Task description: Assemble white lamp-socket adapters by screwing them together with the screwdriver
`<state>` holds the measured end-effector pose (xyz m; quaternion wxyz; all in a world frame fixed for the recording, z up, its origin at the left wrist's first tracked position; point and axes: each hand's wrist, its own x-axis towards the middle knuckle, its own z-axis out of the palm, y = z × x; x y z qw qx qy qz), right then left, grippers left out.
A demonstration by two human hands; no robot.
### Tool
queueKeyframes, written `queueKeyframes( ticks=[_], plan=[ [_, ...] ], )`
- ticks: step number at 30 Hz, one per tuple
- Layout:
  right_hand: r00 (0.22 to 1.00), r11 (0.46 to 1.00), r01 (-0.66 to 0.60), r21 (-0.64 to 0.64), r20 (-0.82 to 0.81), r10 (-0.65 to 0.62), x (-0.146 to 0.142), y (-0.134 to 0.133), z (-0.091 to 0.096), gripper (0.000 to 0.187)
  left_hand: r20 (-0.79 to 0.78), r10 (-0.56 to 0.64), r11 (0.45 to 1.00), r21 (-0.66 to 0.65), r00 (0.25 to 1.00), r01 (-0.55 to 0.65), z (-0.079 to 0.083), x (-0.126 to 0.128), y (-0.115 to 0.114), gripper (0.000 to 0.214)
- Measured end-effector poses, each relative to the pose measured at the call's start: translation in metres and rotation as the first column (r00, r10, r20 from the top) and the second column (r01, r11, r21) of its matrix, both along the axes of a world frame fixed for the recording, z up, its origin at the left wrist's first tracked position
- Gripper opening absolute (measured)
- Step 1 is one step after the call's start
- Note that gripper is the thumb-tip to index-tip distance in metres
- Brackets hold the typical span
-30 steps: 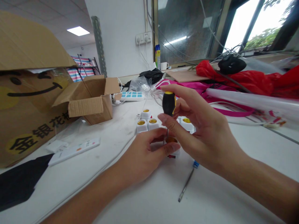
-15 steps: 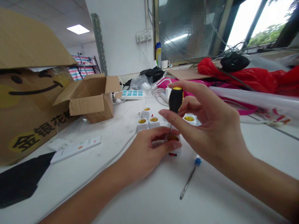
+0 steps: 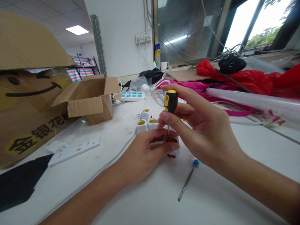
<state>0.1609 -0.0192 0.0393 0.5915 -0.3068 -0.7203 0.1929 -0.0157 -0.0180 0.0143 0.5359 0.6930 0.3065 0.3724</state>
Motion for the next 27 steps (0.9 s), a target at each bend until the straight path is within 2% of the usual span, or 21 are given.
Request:
queueKeyframes(
  ticks=[5, 10, 15, 19, 23, 27],
  plan=[
    [0.997, 0.997, -0.08, -0.021, 0.023, 0.08, 0.005, 0.003, 0.0, 0.065, 0.007, 0.002, 1.0, -0.007, 1.0, -0.002, 0.002, 0.0, -0.001, 0.027],
    [0.989, 0.989, -0.135, -0.054, 0.05, 0.137, 0.007, 0.006, 0.002, 0.055, 0.011, -0.018, 1.0, -0.007, 1.0, 0.018, 0.001, 0.0, -0.001, 0.021],
    [0.989, 0.995, -0.099, -0.004, 0.113, 0.099, 0.001, -0.001, 0.002, 0.061, 0.016, 0.007, 0.998, 0.066, 1.0, -0.008, -0.003, 0.0, 0.001, 0.011],
    [0.997, 0.994, 0.0, 0.109, 0.08, -0.008, -0.004, -0.001, -0.001, 0.054, 0.024, -0.014, 1.0, 0.012, 1.0, 0.014, -0.003, 0.0, 0.001, 0.018],
    [0.998, 0.996, 0.059, 0.063, 0.03, -0.06, -0.004, 0.002, 0.0, 0.052, 0.016, -0.014, 1.0, -0.007, 1.0, 0.014, -0.001, -0.001, 0.0, 0.029],
    [1.0, 0.999, 0.008, 0.038, -0.026, -0.007, 0.0, 0.005, 0.003, 0.05, 0.024, -0.004, 1.0, -0.019, 1.0, 0.005, -0.001, -0.001, 0.0, 0.033]
  ],
)
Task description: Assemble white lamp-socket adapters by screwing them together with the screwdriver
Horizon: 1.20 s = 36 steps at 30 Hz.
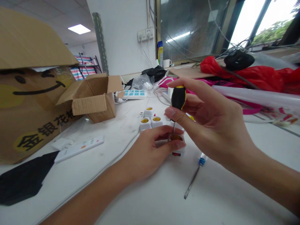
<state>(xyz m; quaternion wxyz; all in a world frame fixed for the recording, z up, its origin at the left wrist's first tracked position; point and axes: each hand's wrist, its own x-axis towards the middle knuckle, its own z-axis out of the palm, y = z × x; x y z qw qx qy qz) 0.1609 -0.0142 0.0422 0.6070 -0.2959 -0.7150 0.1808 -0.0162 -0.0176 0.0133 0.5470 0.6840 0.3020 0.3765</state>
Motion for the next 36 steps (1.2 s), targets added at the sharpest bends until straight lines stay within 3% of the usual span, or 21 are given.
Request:
queueKeyframes(
  ticks=[7, 10, 15, 21, 28, 36],
  plan=[
    [0.985, 0.984, -0.159, -0.076, 0.056, 0.164, -0.003, -0.009, 0.008, 0.048, -0.026, 0.006, 0.999, 0.033, 1.0, -0.005, 0.0, 0.001, 0.0, 0.02],
    [0.985, 0.989, -0.119, -0.087, 0.116, 0.129, -0.005, -0.016, 0.008, 0.049, -0.045, 0.005, 0.997, 0.083, 0.999, -0.002, 0.001, 0.001, 0.0, 0.018],
    [0.975, 0.994, 0.021, 0.106, 0.218, -0.044, 0.001, -0.009, 0.006, 0.05, -0.052, 0.005, 0.997, 0.078, 0.999, -0.001, -0.002, 0.0, 0.001, 0.017],
    [0.989, 0.985, 0.12, 0.126, 0.074, -0.13, 0.007, 0.005, 0.004, 0.045, -0.027, 0.013, 1.0, 0.019, 1.0, -0.012, 0.0, 0.0, 0.0, 0.029],
    [0.984, 0.981, 0.165, 0.099, 0.057, -0.171, 0.007, 0.001, 0.0, 0.055, -0.036, 0.01, 0.999, 0.035, 0.999, -0.009, 0.001, 0.0, 0.001, 0.032],
    [0.998, 0.997, 0.05, 0.061, 0.043, -0.053, 0.003, -0.003, 0.0, 0.05, -0.049, 0.004, 0.998, 0.056, 0.999, -0.001, 0.001, -0.002, -0.001, 0.034]
  ],
)
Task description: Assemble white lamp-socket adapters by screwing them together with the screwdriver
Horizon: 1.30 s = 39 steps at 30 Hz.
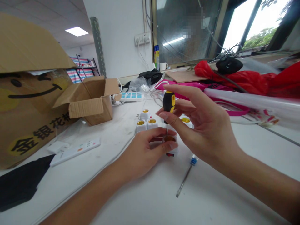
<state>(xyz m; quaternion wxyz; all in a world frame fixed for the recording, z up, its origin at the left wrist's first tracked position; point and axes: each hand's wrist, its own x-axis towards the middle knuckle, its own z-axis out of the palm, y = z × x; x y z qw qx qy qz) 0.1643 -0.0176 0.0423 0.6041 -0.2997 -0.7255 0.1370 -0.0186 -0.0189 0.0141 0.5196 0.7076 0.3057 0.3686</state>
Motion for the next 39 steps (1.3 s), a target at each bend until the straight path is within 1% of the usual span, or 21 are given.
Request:
queueKeyframes(
  ticks=[4, 10, 13, 17, 21, 24, 27, 29, 30, 33, 37, 39],
  plan=[
    [1.0, 1.0, -0.003, 0.005, 0.031, 0.003, -0.0027, -0.0016, -0.0007, 0.047, -0.01, 0.004, 1.0, 0.019, 1.0, -0.003, 0.0015, 0.0002, 0.001, 0.033],
    [0.994, 0.996, 0.03, 0.084, 0.099, -0.039, -0.0035, 0.0017, -0.0043, 0.057, -0.015, 0.01, 0.998, 0.059, 1.0, -0.009, -0.0023, 0.0002, 0.0018, 0.025],
    [0.994, 0.992, 0.056, 0.113, 0.09, -0.066, -0.0046, 0.0024, -0.0049, 0.057, -0.036, 0.033, 0.994, 0.107, 0.999, -0.029, -0.0018, -0.0003, 0.0021, 0.027],
    [0.999, 0.999, 0.028, 0.043, 0.037, -0.029, -0.0057, 0.0011, -0.0054, 0.057, -0.058, 0.033, 0.988, 0.15, 0.998, -0.024, 0.0004, -0.0005, 0.0034, 0.031],
    [0.999, 1.0, 0.027, 0.01, 0.021, -0.027, -0.0061, 0.0006, -0.0047, 0.054, -0.076, 0.049, 0.982, 0.185, 0.996, -0.034, 0.0009, -0.0006, 0.0039, 0.033],
    [1.0, 1.0, 0.013, -0.016, -0.009, -0.013, -0.0063, 0.0012, -0.0035, 0.053, -0.053, 0.049, 0.986, 0.16, 0.997, -0.039, 0.0004, 0.0002, 0.0029, 0.029],
    [1.0, 1.0, 0.02, -0.01, -0.01, -0.021, -0.0066, 0.0007, -0.0028, 0.053, -0.008, 0.04, 0.998, 0.041, 0.999, -0.039, -0.0011, 0.0022, 0.0022, 0.023],
    [1.0, 1.0, 0.025, -0.009, 0.005, -0.025, -0.0066, -0.0001, -0.0025, 0.053, 0.016, 0.045, 0.999, -0.032, 0.999, -0.044, -0.0023, 0.0035, 0.0025, 0.027],
    [1.0, 1.0, 0.022, -0.012, 0.011, -0.022, -0.0065, -0.0004, -0.0024, 0.052, 0.024, 0.047, 0.998, -0.048, 0.999, -0.046, -0.0027, 0.0039, 0.0028, 0.027],
    [1.0, 0.999, -0.009, -0.043, 0.009, 0.009, -0.0053, 0.0001, -0.0016, 0.052, 0.026, 0.038, 0.998, -0.045, 0.999, -0.036, -0.0029, 0.0035, 0.0034, 0.02],
    [0.991, 0.985, -0.131, -0.11, -0.04, 0.127, -0.0037, 0.0015, -0.001, 0.053, 0.009, 0.013, 0.999, -0.052, 1.0, -0.013, -0.0016, 0.0006, 0.0036, 0.019],
    [0.983, 0.976, -0.181, -0.12, -0.029, 0.179, -0.0043, 0.0001, -0.0011, 0.055, 0.008, -0.014, 0.999, -0.038, 1.0, 0.014, -0.0013, -0.0004, 0.0043, 0.018]
  ],
)
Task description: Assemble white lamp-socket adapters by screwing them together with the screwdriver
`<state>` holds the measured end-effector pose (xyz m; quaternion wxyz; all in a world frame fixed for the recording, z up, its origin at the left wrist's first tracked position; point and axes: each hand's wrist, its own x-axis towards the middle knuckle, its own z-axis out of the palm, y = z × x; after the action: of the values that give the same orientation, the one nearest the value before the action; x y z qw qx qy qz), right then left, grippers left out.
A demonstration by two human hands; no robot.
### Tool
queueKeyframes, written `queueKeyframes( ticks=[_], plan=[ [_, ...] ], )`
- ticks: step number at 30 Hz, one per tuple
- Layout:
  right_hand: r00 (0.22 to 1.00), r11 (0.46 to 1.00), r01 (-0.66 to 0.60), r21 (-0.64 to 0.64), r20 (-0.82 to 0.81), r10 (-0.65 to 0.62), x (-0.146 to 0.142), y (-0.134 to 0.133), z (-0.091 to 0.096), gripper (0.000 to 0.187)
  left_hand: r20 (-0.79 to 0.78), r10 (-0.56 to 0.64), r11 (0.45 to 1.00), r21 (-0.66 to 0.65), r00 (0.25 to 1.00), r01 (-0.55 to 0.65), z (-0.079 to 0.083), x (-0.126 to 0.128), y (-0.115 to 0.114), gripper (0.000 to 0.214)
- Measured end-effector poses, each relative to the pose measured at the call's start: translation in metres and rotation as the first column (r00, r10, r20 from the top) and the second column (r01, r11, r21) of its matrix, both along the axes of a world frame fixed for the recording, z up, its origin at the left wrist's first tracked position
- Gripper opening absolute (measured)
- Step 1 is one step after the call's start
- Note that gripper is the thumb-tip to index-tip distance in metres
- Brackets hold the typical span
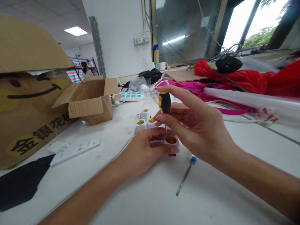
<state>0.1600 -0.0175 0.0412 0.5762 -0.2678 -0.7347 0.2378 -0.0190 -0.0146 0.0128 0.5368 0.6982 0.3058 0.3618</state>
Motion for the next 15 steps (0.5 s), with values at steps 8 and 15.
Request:
queueKeyframes(
  ticks=[8, 15],
  plan=[
    [0.998, 1.0, -0.022, 0.006, 0.067, 0.022, -0.0032, -0.0081, -0.001, 0.052, 0.028, -0.072, 0.997, 0.028, 0.997, 0.071, 0.0017, 0.0012, 0.0025, 0.021],
    [0.992, 0.983, 0.093, 0.157, 0.074, -0.105, 0.0008, 0.0008, -0.0024, 0.05, 0.015, -0.037, 0.996, 0.081, 0.999, 0.036, -0.001, 0.0006, -0.0006, 0.021]
  ],
)
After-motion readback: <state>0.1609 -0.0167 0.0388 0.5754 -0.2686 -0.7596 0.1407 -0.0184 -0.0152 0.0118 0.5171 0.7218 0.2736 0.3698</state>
